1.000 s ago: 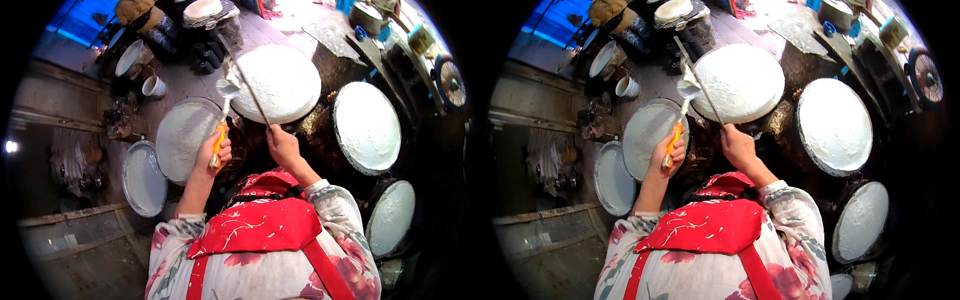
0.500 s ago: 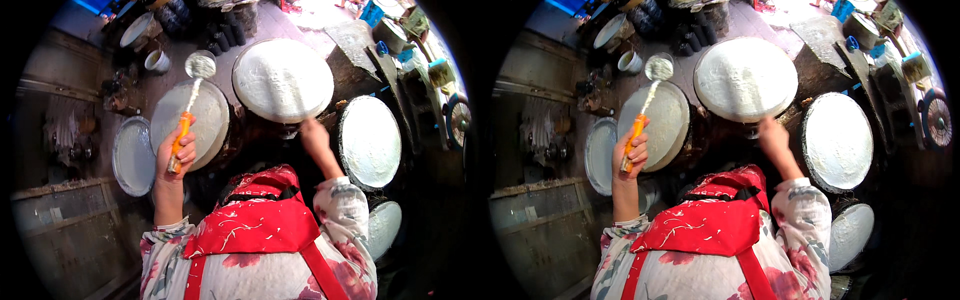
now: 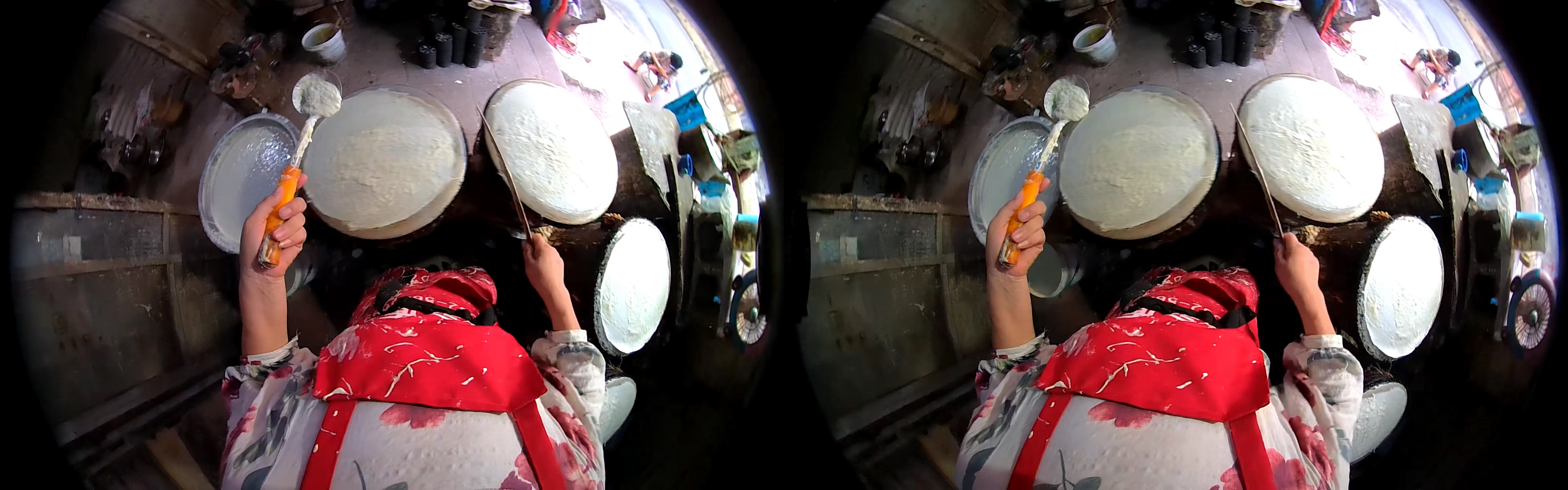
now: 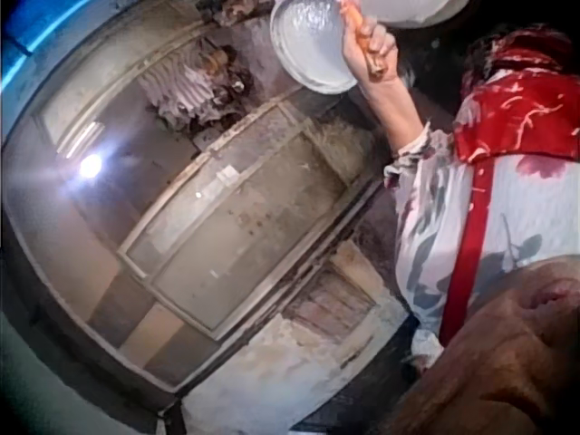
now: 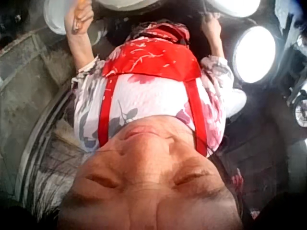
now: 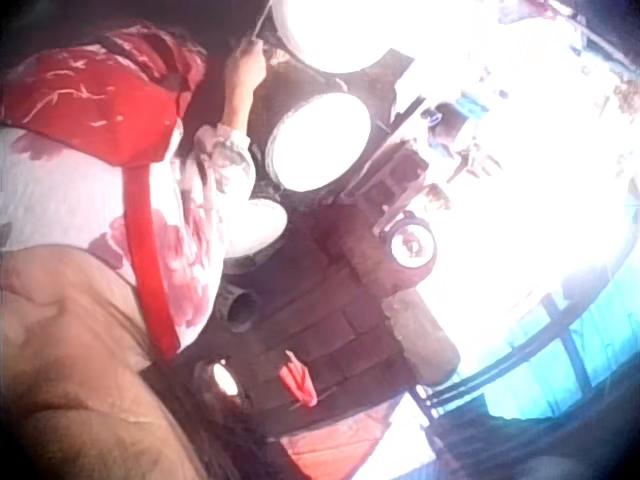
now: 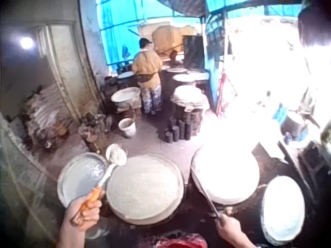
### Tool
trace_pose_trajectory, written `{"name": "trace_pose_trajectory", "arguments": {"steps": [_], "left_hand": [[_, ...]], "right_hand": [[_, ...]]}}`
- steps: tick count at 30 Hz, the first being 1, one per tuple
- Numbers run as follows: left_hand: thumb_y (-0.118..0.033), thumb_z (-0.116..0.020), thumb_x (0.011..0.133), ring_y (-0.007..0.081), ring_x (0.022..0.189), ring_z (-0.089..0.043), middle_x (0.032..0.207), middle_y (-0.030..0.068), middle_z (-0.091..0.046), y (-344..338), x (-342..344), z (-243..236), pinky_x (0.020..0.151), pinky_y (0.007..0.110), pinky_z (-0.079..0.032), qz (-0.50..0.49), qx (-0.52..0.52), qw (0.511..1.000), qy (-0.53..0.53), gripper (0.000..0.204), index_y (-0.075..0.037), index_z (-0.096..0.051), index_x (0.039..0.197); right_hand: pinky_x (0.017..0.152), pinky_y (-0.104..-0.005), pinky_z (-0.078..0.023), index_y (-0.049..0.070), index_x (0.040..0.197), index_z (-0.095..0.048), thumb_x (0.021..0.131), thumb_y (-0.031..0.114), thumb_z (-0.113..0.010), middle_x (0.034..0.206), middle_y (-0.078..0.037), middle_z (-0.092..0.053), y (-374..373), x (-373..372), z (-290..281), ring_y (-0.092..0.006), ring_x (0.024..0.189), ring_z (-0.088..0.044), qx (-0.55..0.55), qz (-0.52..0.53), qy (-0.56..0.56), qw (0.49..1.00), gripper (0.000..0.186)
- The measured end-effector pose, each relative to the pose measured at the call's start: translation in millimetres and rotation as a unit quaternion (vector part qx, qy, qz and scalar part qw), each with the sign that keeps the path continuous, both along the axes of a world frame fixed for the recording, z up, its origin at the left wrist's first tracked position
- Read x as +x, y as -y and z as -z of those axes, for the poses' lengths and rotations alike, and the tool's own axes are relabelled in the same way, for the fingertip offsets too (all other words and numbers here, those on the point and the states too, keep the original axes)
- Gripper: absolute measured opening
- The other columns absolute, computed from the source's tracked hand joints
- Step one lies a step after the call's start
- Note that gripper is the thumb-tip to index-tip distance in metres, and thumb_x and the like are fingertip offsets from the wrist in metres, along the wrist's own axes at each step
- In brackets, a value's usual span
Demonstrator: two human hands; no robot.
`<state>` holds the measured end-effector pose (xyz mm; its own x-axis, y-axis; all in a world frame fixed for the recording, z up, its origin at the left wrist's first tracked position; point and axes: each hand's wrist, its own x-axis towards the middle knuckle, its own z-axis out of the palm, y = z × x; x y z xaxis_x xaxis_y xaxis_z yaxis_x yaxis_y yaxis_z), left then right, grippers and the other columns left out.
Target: The person spreads batter onto multiple circular heated plates using a ladle and removes the thin cooked sheets with a scraper.
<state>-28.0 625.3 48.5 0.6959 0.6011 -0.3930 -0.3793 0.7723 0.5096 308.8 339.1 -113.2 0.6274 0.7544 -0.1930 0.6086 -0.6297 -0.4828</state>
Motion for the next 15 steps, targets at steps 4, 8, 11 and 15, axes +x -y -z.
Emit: {"name": "trace_pose_trajectory", "arguments": {"steps": [4,8,11,15], "left_hand": [[-0.016,-0.038,0.1,0.0058,0.044,-0.039,0.072,0.0019,-0.041,-23.4,-62.0,9.6,0.04,0.02,-0.037,-0.039,0.004,0.999,0.001,0.039,0.006,-0.036,0.132],[-0.017,-0.038,0.1,0.0063,0.044,-0.041,0.072,0.002,-0.042,-50.5,-132.3,26.7,0.04,0.02,-0.038,-0.064,-0.001,0.998,0.0,0.039,0.005,-0.036,0.132],[-0.017,-0.039,0.1,0.0069,0.045,-0.042,0.072,0.0023,-0.043,-66.0,-178.2,43.3,0.04,0.02,-0.039,-0.083,-0.019,0.996,-0.008,0.039,0.004,-0.037,0.132],[-0.019,-0.041,0.099,0.0072,0.045,-0.042,0.071,0.002,-0.044,-86.8,-230.5,63.1,0.04,0.02,-0.037,-0.089,-0.043,0.995,-0.03,0.036,0.001,-0.042,0.129]], "right_hand": [[0.064,-0.048,-0.045,0.004,0.094,-0.053,0.09,0.023,-0.054,0.077,-0.024,-0.062,-60.8,-35.6,-7.4,-0.0426,0.076,-0.06,0.093,0.078,-0.08,0.989,0.02],[0.065,-0.0426,-0.048,0.002,0.096,-0.054,0.088,0.019,-0.057,0.078,-0.021,-0.063,-137.1,-64.5,0.3,-0.0386,0.077,-0.063,0.174,0.051,-0.13,0.975,0.019],[0.068,-0.041,-0.049,0.002,0.098,-0.057,0.087,0.019,-0.058,0.081,-0.021,-0.065,-188.7,-111.8,-7.0,-0.0375,0.08,-0.064,0.122,-0.025,-0.059,0.99,0.02],[0.07,-0.0484,-0.049,0.005,0.088,-0.059,0.089,0.026,-0.053,0.08,-0.022,-0.065,-248.4,-190.7,-9.1,-0.0402,0.077,-0.063,0.056,-0.087,0.028,0.994,0.022]]}}
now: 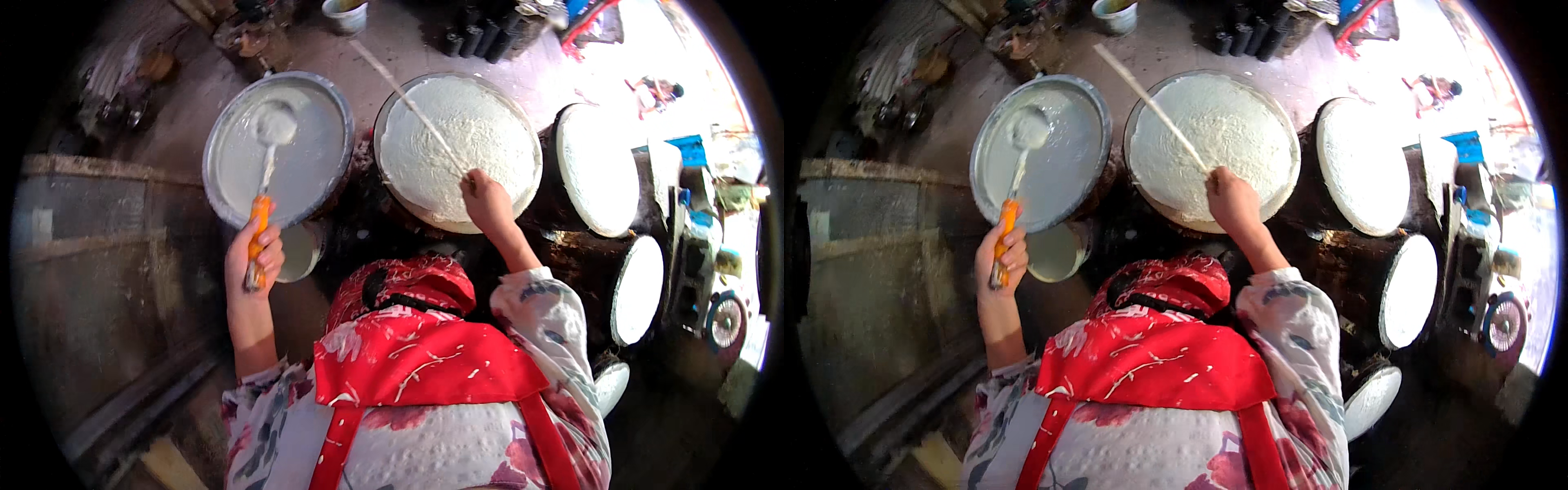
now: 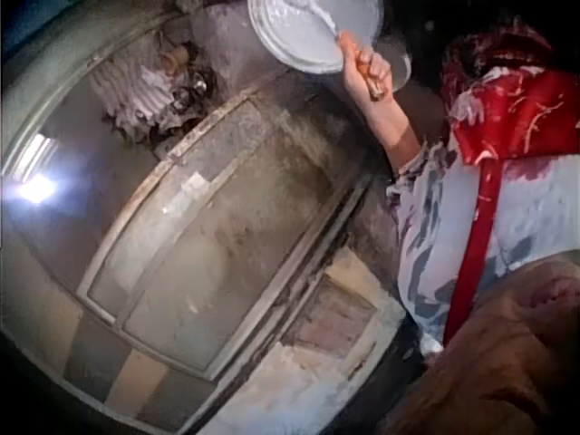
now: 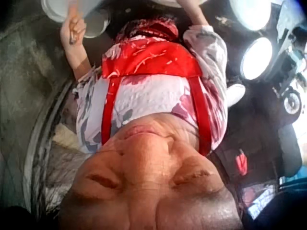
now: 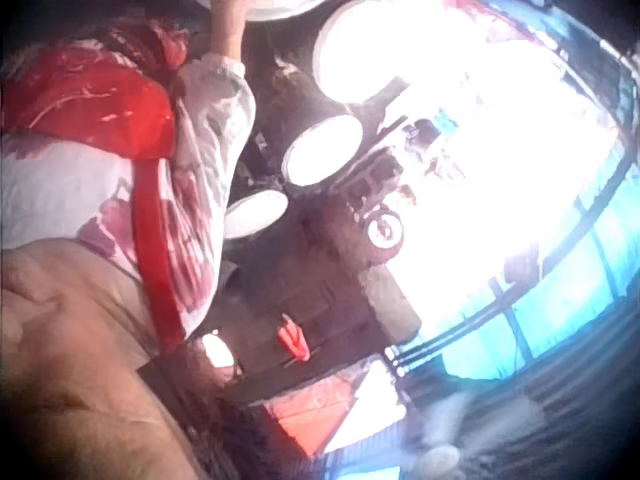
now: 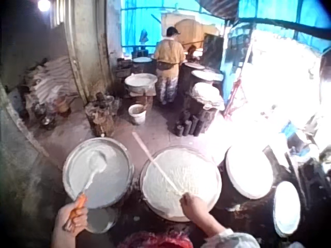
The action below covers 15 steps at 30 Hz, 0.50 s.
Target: The person spreads batter onto multiple circular heated plates using a ladle and removes the thin cooked sheets with a scraper.
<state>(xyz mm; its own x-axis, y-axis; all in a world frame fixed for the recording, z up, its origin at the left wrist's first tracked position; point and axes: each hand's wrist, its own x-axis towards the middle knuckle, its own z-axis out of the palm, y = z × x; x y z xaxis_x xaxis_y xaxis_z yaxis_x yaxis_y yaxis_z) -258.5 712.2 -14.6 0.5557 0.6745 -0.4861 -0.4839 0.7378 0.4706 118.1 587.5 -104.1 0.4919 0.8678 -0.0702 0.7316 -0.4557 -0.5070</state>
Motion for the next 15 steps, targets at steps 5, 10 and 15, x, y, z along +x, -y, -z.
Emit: {"name": "trace_pose_trajectory", "arguments": {"steps": [5,10,15], "left_hand": [[-0.017,-0.038,0.099,0.0064,0.045,-0.042,0.071,0.0015,-0.042,-15.4,-50.2,8.3,0.039,0.02,-0.038,-0.013,-0.01,1.0,0.006,0.038,0.002,-0.037,0.133],[-0.019,-0.039,0.1,0.0062,0.043,-0.042,0.071,0.0012,-0.042,-15.6,-68.5,7.3,0.038,0.019,-0.039,-0.013,-0.012,1.0,-0.006,0.035,-0.001,-0.041,0.13],[-0.019,-0.038,0.1,0.0063,0.04,-0.039,0.068,0.002,-0.041,-3.4,-73.2,-0.5,0.036,0.02,-0.037,-0.033,-0.036,0.997,-0.053,0.039,0.001,-0.037,0.134]], "right_hand": [[0.07,-0.0481,-0.05,0.006,0.092,-0.063,0.087,0.019,-0.05,0.079,-0.02,-0.065,-30.9,54.8,9.4,-0.0393,0.077,-0.063,-0.018,0.095,0.149,0.984,0.019],[0.091,-0.042,-0.046,0.008,0.111,-0.063,0.085,0.016,-0.056,0.117,-0.013,-0.059,-31.9,151.4,13.9,-0.0317,0.11,-0.055,-0.092,0.188,0.171,0.963,0.028],[0.096,-0.0407,-0.043,0.007,0.114,-0.06,0.084,0.012,-0.053,0.123,-0.012,-0.058,-71.8,183.3,43.6,-0.0327,0.114,-0.052,-0.011,0.114,0.11,0.987,0.032]]}}
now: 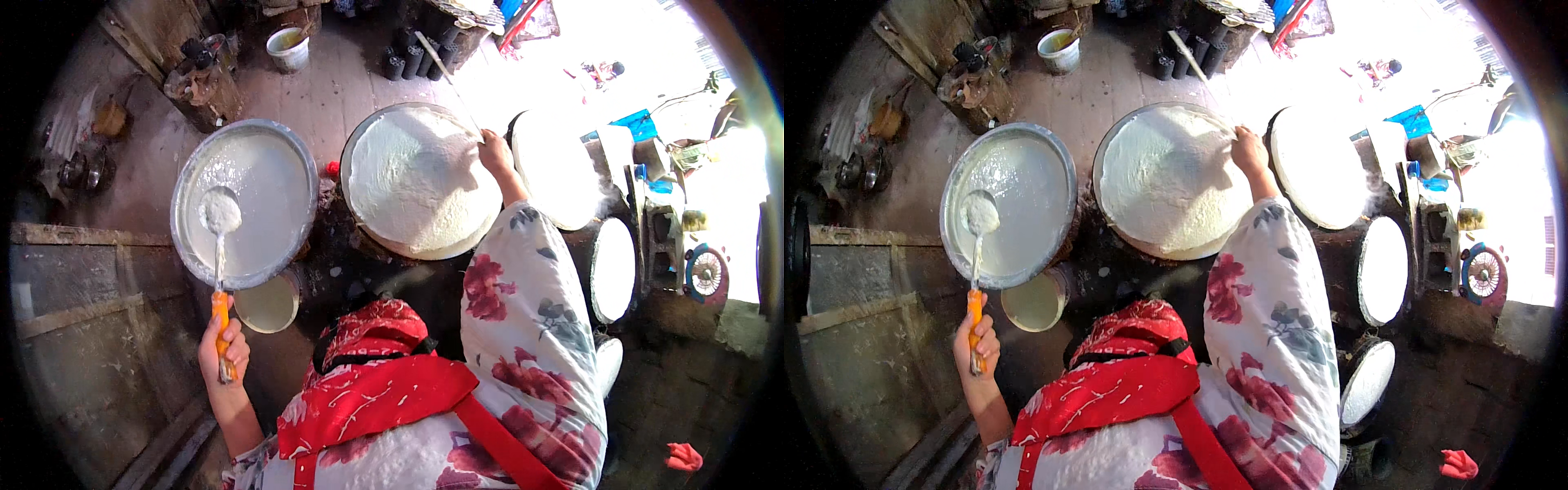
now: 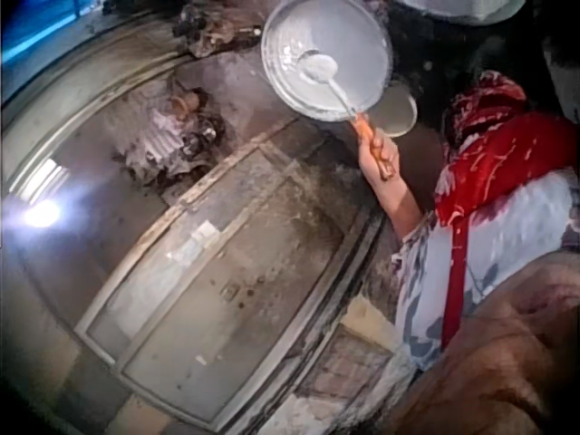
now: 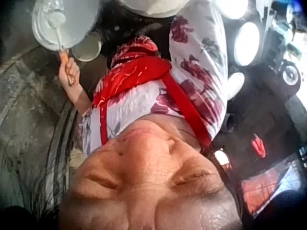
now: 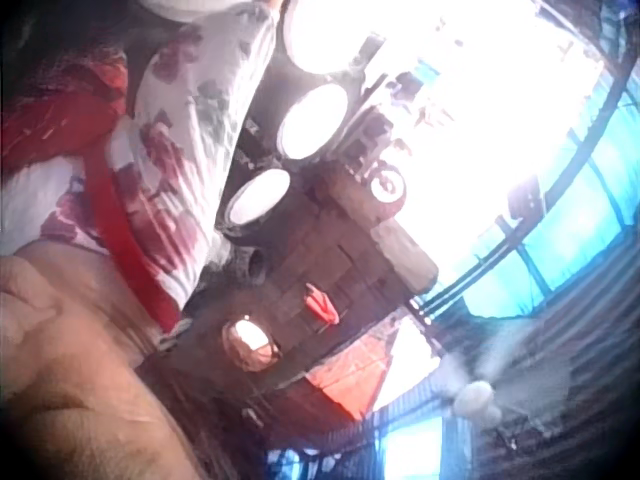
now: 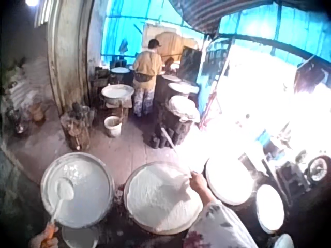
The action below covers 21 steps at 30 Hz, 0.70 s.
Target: The person spreads batter onto multiple circular heated plates using a ladle and removes the thin cooked sheets with a scraper.
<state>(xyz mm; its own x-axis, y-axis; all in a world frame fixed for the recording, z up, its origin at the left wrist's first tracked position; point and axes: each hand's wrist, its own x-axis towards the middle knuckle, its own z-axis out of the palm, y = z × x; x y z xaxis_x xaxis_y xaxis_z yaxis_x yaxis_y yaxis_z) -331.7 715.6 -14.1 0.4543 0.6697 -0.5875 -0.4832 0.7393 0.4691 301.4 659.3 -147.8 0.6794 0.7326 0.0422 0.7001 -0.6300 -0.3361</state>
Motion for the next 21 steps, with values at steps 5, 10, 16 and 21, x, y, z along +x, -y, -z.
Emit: {"name": "trace_pose_trajectory", "arguments": {"steps": [5,10,16,21], "left_hand": [[-0.019,-0.037,0.1,0.0069,0.041,-0.041,0.069,0.0025,-0.042,15.0,1.5,-4.4,0.036,0.021,-0.039,-0.001,0.003,1.0,-0.025,0.04,0.001,-0.036,0.134],[-0.02,-0.036,0.1,0.0076,0.041,-0.044,0.07,0.0032,-0.044,28.1,9.1,-6.9,0.038,0.021,-0.042,0.003,0.001,1.0,-0.017,0.041,0.001,-0.034,0.136],[-0.019,-0.035,0.1,0.0076,0.041,-0.044,0.069,0.0033,-0.044,46.9,20.4,-26.5,0.038,0.021,-0.042,0.021,0.02,1.0,0.0,0.041,0.001,-0.033,0.136],[-0.02,-0.035,0.101,0.0076,0.04,-0.043,0.069,0.0034,-0.044,37.3,30.0,-40.6,0.037,0.021,-0.039,0.086,0.03,0.995,0.028,0.042,0.001,-0.032,0.137]], "right_hand": [[0.089,-0.0456,-0.044,0.006,0.106,-0.057,0.087,0.009,-0.046,0.104,-0.018,-0.061,-40.2,-16.9,17.4,-0.0366,0.103,-0.056,0.03,-0.09,0.089,0.991,0.022],[0.088,-0.0468,-0.043,0.007,0.101,-0.062,0.09,0.02,-0.05,0.104,-0.016,-0.06,-46.5,-17.3,5.3,-0.0346,0.103,-0.056,0.001,-0.045,0.116,0.992,0.021],[0.073,-0.0469,-0.048,0.008,0.096,-0.063,0.087,0.022,-0.051,0.083,-0.02,-0.065,-23.2,-42.2,-53.9,-0.0385,0.08,-0.063,0.072,-0.045,-0.044,0.995,0.02],[0.059,-0.0246,-0.047,-0.003,0.092,-0.057,0.092,0.008,-0.052,0.072,-0.007,-0.063,55.1,-99.9,-142.4,-0.0108,0.066,-0.061,0.259,-0.067,-0.342,0.901,0.012]]}}
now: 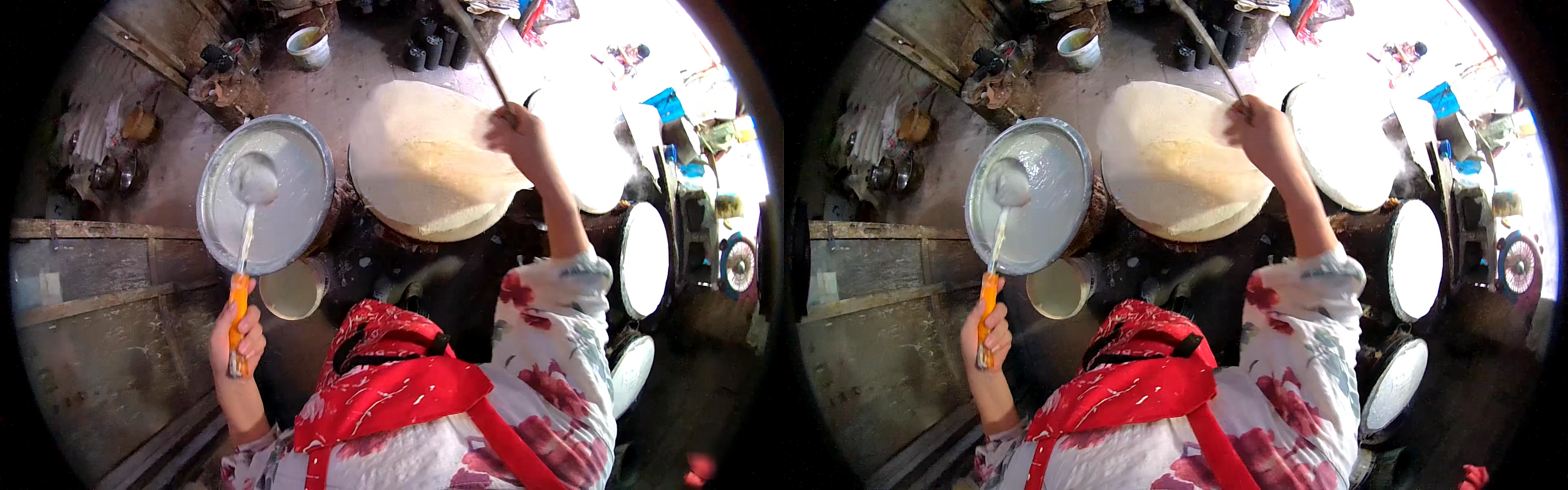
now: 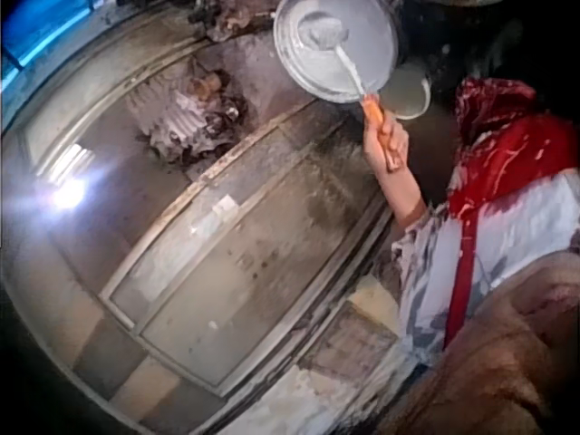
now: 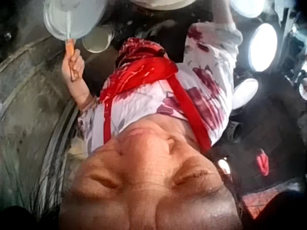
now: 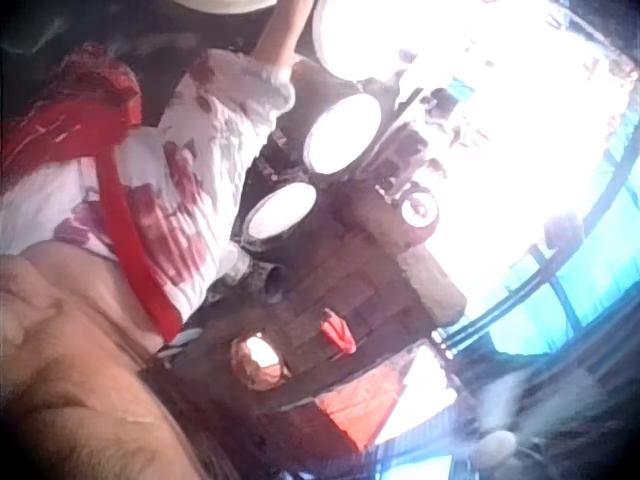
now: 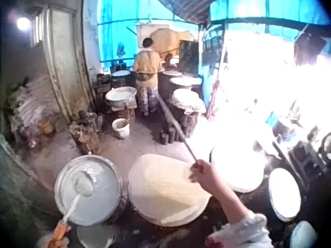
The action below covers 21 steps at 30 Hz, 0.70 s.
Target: The person spreads batter onto multiple circular heated plates using a ladle and removes the thin cooked sheets with a scraper.
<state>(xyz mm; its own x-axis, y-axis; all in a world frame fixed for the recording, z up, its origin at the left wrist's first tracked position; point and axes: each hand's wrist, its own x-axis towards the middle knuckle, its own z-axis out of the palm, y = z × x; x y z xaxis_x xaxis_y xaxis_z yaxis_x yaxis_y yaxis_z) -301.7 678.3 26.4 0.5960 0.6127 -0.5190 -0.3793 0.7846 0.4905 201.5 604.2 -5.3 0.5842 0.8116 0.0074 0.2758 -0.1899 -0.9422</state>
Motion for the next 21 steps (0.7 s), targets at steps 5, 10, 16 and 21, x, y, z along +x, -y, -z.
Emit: {"name": "trace_pose_trajectory", "arguments": {"steps": [5,10,16,21], "left_hand": [[-0.02,-0.038,0.1,0.007,0.041,-0.043,0.07,0.0019,-0.043,-37.2,36.8,-19.9,0.037,0.02,-0.037,0.116,0.04,0.992,-0.009,0.039,0.0,-0.037,0.133],[-0.02,-0.041,0.099,0.0072,0.043,-0.043,0.071,0.0014,-0.043,-61.0,103.9,-25.0,0.038,0.02,-0.036,0.32,0.01,0.947,0.031,0.036,-0.003,-0.042,0.13],[-0.022,-0.04,0.099,0.0075,0.042,-0.041,0.069,0.001,-0.042,-8.8,188.1,-1.1,0.038,0.021,-0.037,0.567,-0.091,0.817,0.038,0.039,-0.004,-0.037,0.133],[-0.021,-0.033,0.1,0.0086,0.044,-0.042,0.071,0.0022,-0.041,39.2,229.7,10.8,0.039,0.021,-0.035,0.695,-0.183,0.693,0.057,0.043,-0.001,-0.03,0.138]], "right_hand": [[0.066,-0.0268,-0.054,-0.003,0.103,-0.055,0.094,0.009,-0.054,0.077,-0.005,-0.061,121.1,-77.0,-82.8,-0.0126,0.071,-0.064,-0.002,0.126,-0.013,0.992,0.015],[0.065,-0.0271,-0.055,-0.003,0.095,-0.054,0.093,0.003,-0.052,0.079,-0.004,-0.059,249.3,-173.3,-89.6,-0.0121,0.071,-0.064,-0.049,0.302,0.01,0.952,0.007],[0.058,-0.0276,-0.048,-0.002,0.091,-0.056,0.094,0.012,-0.052,0.064,-0.005,-0.056,383.7,-336.0,-70.6,-0.0112,0.061,-0.059,-0.205,0.544,0.094,0.808,0.015],[0.061,-0.0382,-0.047,0.003,0.097,-0.063,0.093,0.031,-0.053,0.07,-0.014,-0.063,527.7,-481.1,-113.5,-0.0249,0.066,-0.063,-0.352,0.761,0.122,0.531,0.03]]}}
